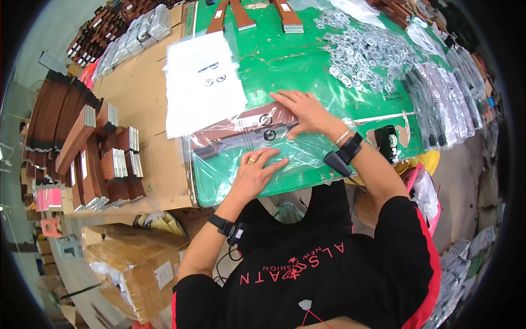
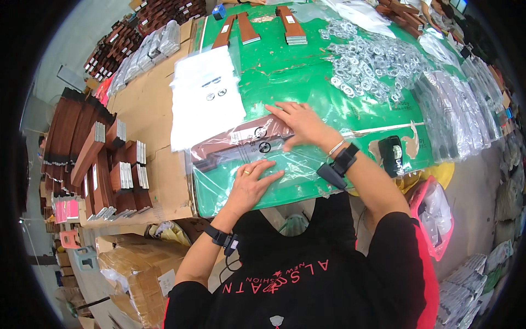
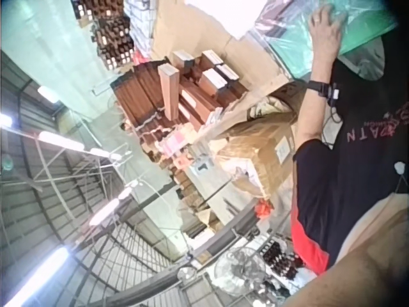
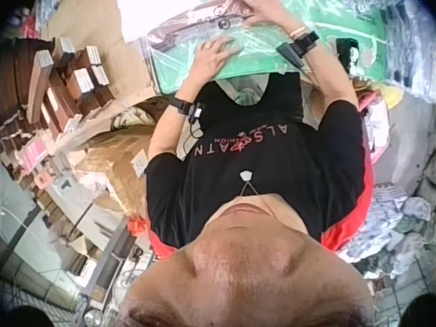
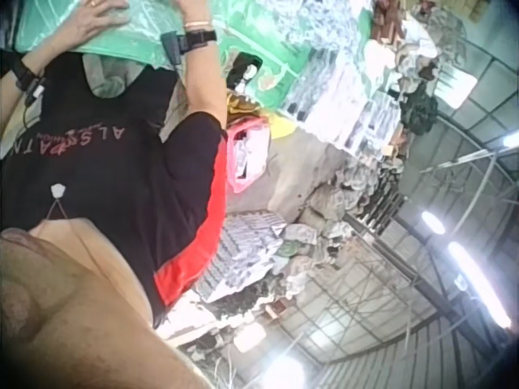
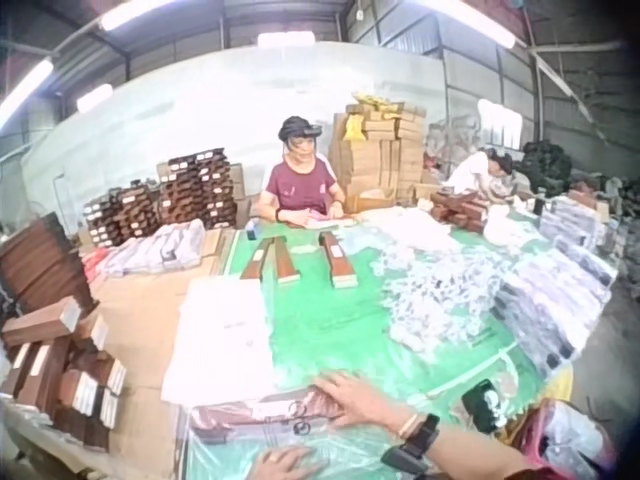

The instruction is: Placing wooden furniture parts into plastic bags and sealing them with tape.

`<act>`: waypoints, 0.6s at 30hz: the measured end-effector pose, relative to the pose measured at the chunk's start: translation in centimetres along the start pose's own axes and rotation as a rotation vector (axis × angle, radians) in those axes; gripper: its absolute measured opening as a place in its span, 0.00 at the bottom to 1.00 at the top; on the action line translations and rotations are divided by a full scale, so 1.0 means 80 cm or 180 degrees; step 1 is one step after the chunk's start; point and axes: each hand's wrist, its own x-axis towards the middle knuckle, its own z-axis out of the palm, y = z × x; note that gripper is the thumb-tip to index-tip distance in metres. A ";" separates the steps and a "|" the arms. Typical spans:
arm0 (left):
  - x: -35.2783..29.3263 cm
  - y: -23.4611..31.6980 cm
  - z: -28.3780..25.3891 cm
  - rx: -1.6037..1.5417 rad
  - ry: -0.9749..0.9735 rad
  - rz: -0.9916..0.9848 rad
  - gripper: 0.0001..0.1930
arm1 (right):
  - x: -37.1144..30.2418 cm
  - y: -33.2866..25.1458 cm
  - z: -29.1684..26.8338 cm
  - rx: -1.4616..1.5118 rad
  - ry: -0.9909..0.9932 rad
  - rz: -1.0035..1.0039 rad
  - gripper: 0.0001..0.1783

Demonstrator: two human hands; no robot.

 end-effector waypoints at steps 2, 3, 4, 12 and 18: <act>0.002 0.000 -0.001 -0.0003 -0.0053 -0.0046 0.26 | -0.004 0.016 -0.013 -0.0092 -0.0361 -0.0269 0.63; 0.001 0.001 -0.001 -0.0012 -0.0063 -0.0021 0.26 | -0.007 0.016 -0.011 -0.0097 -0.0353 -0.0243 0.63; -0.001 0.003 -0.001 0.0004 -0.0064 -0.0068 0.26 | -0.006 0.009 -0.010 0.0254 -0.0291 -0.0113 0.63; 0.005 0.007 -0.003 0.0038 -0.0173 -0.0001 0.27 | -0.006 0.009 -0.002 0.0585 -0.0105 0.0465 0.64; 0.010 0.007 -0.022 -0.0345 -0.0239 -0.0261 0.26 | -0.013 0.080 -0.045 0.0872 0.1010 0.0978 0.24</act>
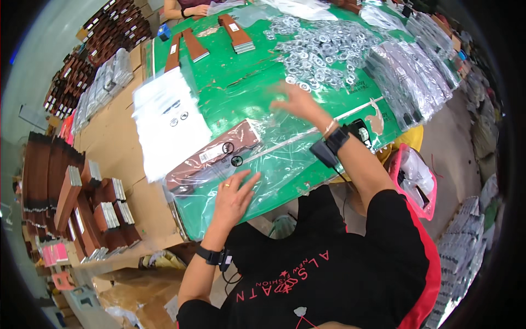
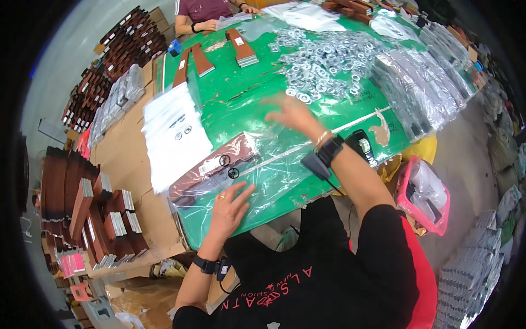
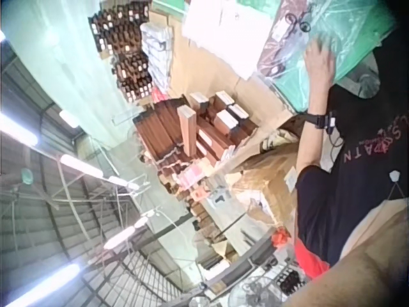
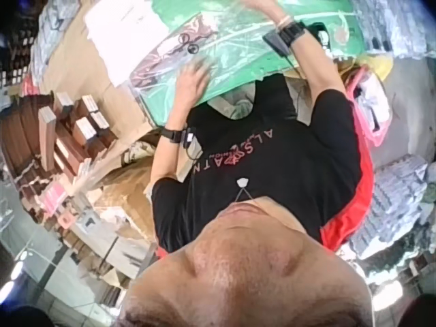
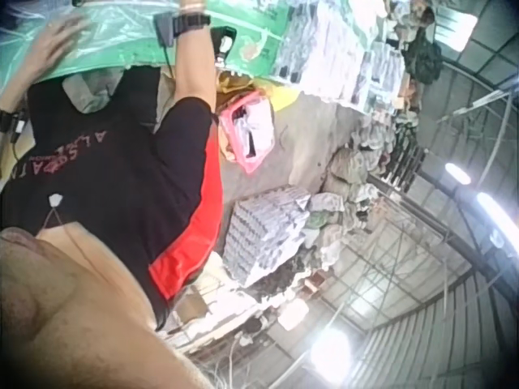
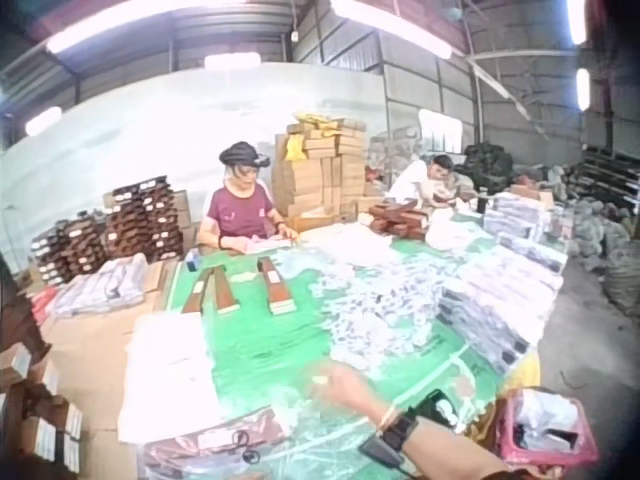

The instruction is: Placing wooden furniture parts into plastic bags and sealing them with tape.

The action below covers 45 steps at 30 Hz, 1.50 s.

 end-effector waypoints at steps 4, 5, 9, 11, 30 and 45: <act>0.035 0.012 0.003 0.0026 0.0084 0.0206 0.25 | 0.017 0.095 -0.021 -0.1701 0.0826 0.1030 0.22; 0.037 0.014 0.010 -0.0006 0.0082 0.0188 0.25 | 0.012 0.104 -0.020 -0.1686 0.0790 0.1037 0.22; 0.030 0.013 0.026 0.0044 0.0130 0.0192 0.24 | 0.000 0.118 -0.013 -0.1927 0.0665 0.1279 0.20; 0.028 0.012 0.028 0.0058 0.0133 0.0178 0.24 | -0.004 0.103 -0.023 -0.1723 0.0838 0.1313 0.21; 0.168 0.090 0.022 0.0135 0.0683 0.0203 0.28 | -0.095 -0.002 -0.067 0.2415 -0.1674 0.2070 0.16; 0.195 0.082 0.033 -0.0723 0.1116 0.0394 0.04 | -0.042 0.018 0.024 0.1692 -0.2899 0.0625 0.07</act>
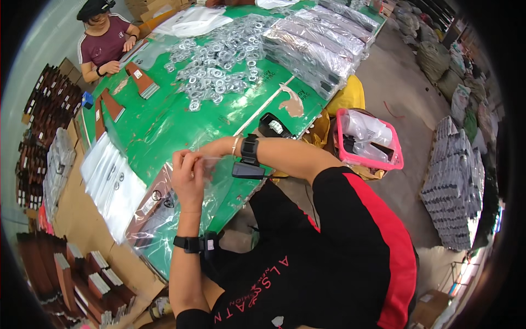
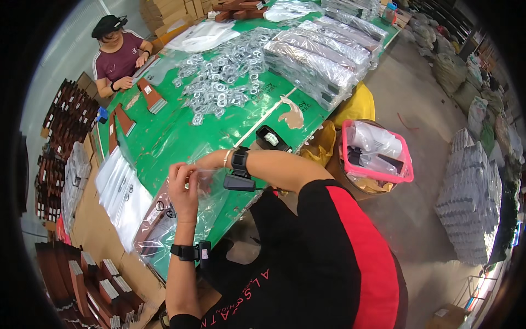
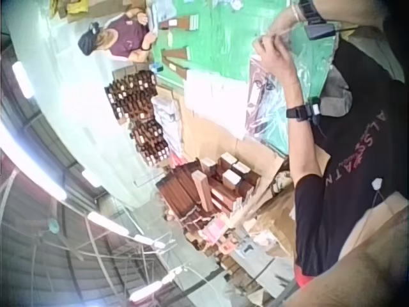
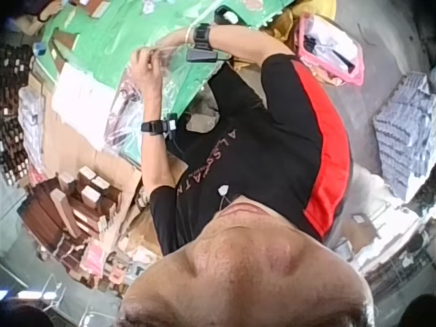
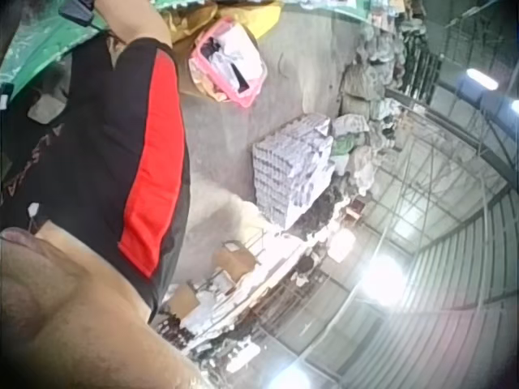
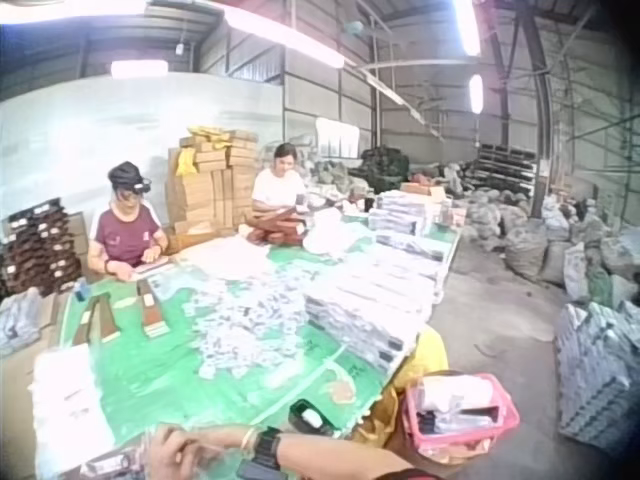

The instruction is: Placing wooden furniture parts into plastic bags and sealing them with tape.

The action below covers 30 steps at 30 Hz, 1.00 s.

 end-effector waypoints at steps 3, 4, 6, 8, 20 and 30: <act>0.005 0.001 -0.003 -0.0130 0.0002 0.0088 0.05 | 0.014 0.007 0.002 -0.0269 -0.0505 -0.0084 0.07; 0.005 0.002 -0.003 -0.0141 -0.0009 0.0095 0.05 | 0.017 0.009 0.006 0.0149 -0.0537 -0.0121 0.07; 0.006 0.003 -0.004 -0.0178 -0.0030 0.0084 0.05 | 0.019 0.014 0.015 0.0996 -0.0582 -0.0188 0.08; 0.004 0.007 -0.006 -0.0131 0.0012 0.0028 0.06 | 0.013 0.012 0.020 0.1430 -0.0625 -0.0192 0.09; -0.095 -0.021 -0.055 -0.0014 -0.0366 -0.0230 0.12 | -0.046 -0.003 -0.013 0.1996 0.0051 -0.0825 0.25; -0.115 -0.049 -0.019 0.0731 -0.0930 -0.0375 0.27 | -0.101 -0.029 0.034 0.1720 0.2789 0.0108 0.24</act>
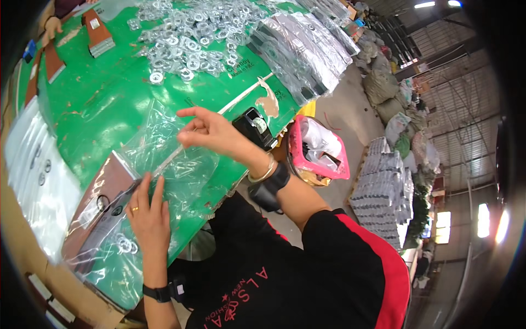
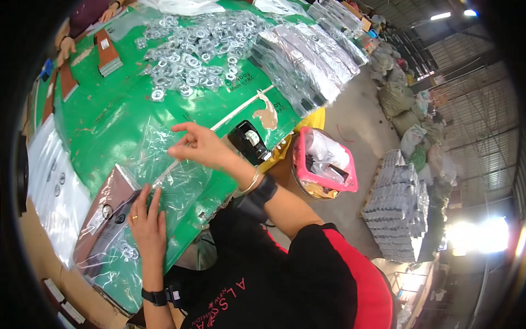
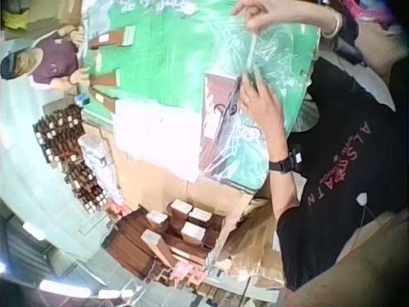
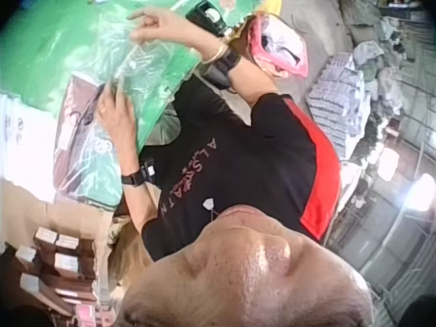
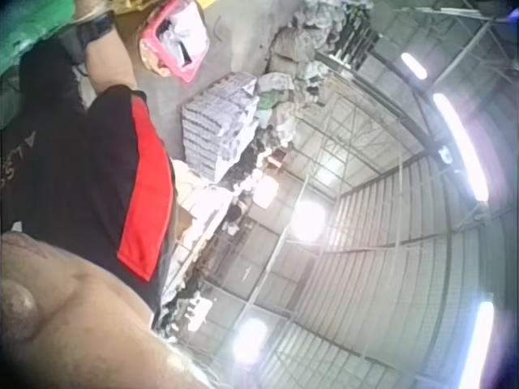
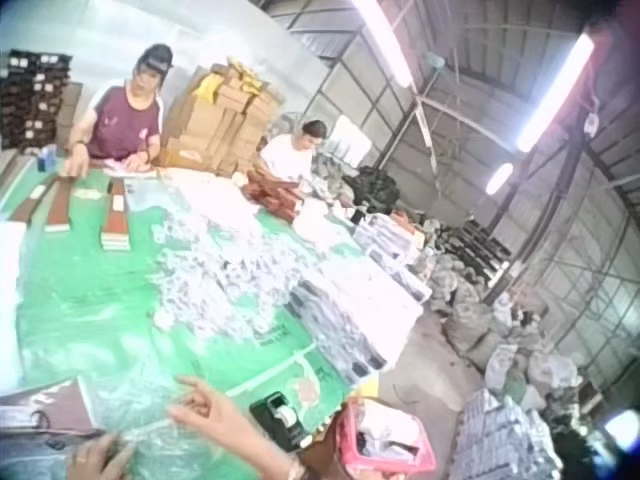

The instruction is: Placing wooden furniture parts into plastic bags and sealing them with tape.

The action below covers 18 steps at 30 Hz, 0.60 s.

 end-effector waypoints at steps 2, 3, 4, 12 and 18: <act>0.000 0.005 0.000 0.0047 -0.0107 -0.0094 0.30 | 0.006 0.024 -0.002 -0.1020 0.0616 -0.0149 0.14; 0.001 0.007 0.000 0.0058 -0.0190 -0.0094 0.32 | 0.012 0.033 -0.005 -0.0636 0.0992 -0.0233 0.07; 0.003 0.007 -0.003 0.0097 -0.0265 -0.0095 0.33 | 0.019 0.043 -0.005 -0.0659 0.1000 -0.0193 0.07; 0.012 0.012 -0.017 0.0029 -0.0453 -0.0235 0.34 | 0.020 -0.014 0.039 -0.3278 0.1937 -0.2184 0.13; 0.010 -0.003 0.003 0.0265 -0.0533 -0.0049 0.34 | 0.030 0.033 0.109 -0.2412 -0.0050 -0.2531 0.30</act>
